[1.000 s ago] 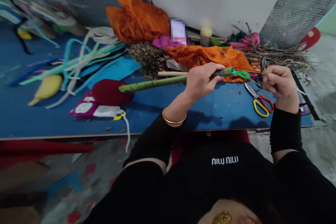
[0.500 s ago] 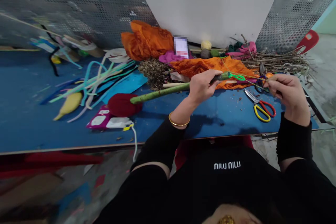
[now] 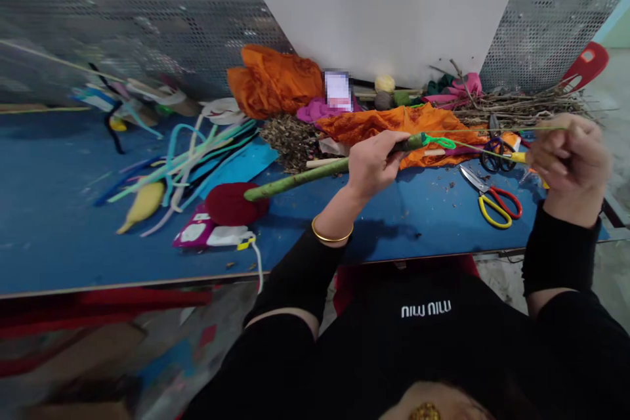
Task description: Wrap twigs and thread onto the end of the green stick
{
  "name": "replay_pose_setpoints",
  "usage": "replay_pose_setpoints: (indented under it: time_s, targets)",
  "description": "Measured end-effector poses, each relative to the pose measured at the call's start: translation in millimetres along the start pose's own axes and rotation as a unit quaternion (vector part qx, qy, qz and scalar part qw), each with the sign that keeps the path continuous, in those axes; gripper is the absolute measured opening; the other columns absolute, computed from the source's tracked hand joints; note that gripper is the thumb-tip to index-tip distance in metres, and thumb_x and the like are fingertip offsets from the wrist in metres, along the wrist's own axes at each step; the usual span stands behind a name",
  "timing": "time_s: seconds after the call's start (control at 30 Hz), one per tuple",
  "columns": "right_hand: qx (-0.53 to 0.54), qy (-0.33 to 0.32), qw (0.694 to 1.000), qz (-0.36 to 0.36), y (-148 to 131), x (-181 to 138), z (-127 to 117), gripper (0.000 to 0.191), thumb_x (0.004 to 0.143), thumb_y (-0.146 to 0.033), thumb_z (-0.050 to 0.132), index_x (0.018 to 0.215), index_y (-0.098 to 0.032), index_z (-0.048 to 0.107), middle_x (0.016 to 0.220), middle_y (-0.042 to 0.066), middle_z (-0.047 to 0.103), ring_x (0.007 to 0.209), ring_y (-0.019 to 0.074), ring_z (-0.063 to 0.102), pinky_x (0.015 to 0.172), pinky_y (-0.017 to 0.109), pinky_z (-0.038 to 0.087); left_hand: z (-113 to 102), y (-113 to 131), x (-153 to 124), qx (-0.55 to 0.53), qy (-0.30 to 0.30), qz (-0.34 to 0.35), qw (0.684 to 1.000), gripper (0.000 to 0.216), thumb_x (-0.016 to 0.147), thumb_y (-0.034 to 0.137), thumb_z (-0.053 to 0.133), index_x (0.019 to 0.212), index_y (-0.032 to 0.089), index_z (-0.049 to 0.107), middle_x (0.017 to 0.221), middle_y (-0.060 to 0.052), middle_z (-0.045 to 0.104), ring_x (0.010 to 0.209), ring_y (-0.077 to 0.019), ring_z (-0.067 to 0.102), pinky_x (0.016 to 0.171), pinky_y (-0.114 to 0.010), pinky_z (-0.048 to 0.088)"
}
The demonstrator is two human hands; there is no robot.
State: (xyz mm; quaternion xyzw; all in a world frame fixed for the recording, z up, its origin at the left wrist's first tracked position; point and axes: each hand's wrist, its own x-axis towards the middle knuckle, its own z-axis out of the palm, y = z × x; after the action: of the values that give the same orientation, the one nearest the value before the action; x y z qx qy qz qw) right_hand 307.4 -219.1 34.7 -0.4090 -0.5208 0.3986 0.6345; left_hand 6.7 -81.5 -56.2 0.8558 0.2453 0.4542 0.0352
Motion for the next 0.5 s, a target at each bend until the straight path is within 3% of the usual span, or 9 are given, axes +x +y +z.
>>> replay_pose_setpoints:
  time_s: [0.07,0.2,0.37,0.5]
  targets:
    - [0.042,-0.017,0.999,0.020,-4,-15,-5,0.033,0.067,-0.048,0.095,0.063,-0.024,0.073,0.047,-0.011,0.032,0.027,0.0024,0.021,0.033,0.025,0.019,7,-4,0,0.006,-0.015,-0.006,1.000,0.027,0.098,0.024,0.060,0.119,0.016,0.075,0.110,-0.007,0.083,0.098,-0.0203,0.078,0.086,-0.028,0.057]
    - [0.015,-0.036,0.993,0.115,-1,-32,-17,0.032,0.064,-0.047,0.096,0.061,-0.022,0.076,0.045,-0.010,0.034,0.024,0.0024,0.020,0.031,0.022,0.009,15,-6,-2,0.015,-0.012,-0.003,1.000,0.028,0.098,0.024,0.060,0.121,0.016,0.075,0.111,-0.008,0.084,0.099,-0.0219,0.079,0.085,-0.029,0.058]
    - [0.031,0.050,0.997,0.049,-2,-43,-14,0.025,0.066,-0.041,0.095,0.064,-0.023,0.078,0.047,-0.010,0.035,0.026,0.0023,0.021,0.033,0.022,0.011,16,-3,-3,0.008,-0.040,-0.029,0.999,0.028,0.099,0.025,0.061,0.123,0.018,0.075,0.114,-0.008,0.083,0.102,-0.0221,0.079,0.086,-0.030,0.058]
    - [-0.028,0.129,0.991,0.020,14,-9,-7,0.026,0.069,-0.041,0.090,0.069,-0.020,0.075,0.052,-0.008,0.042,0.035,0.0043,0.031,0.039,0.024,0.015,13,2,-7,-0.030,-0.046,-0.012,0.998,0.026,0.099,0.026,0.064,0.121,0.018,0.075,0.109,-0.007,0.084,0.095,-0.0208,0.079,0.082,-0.028,0.058]
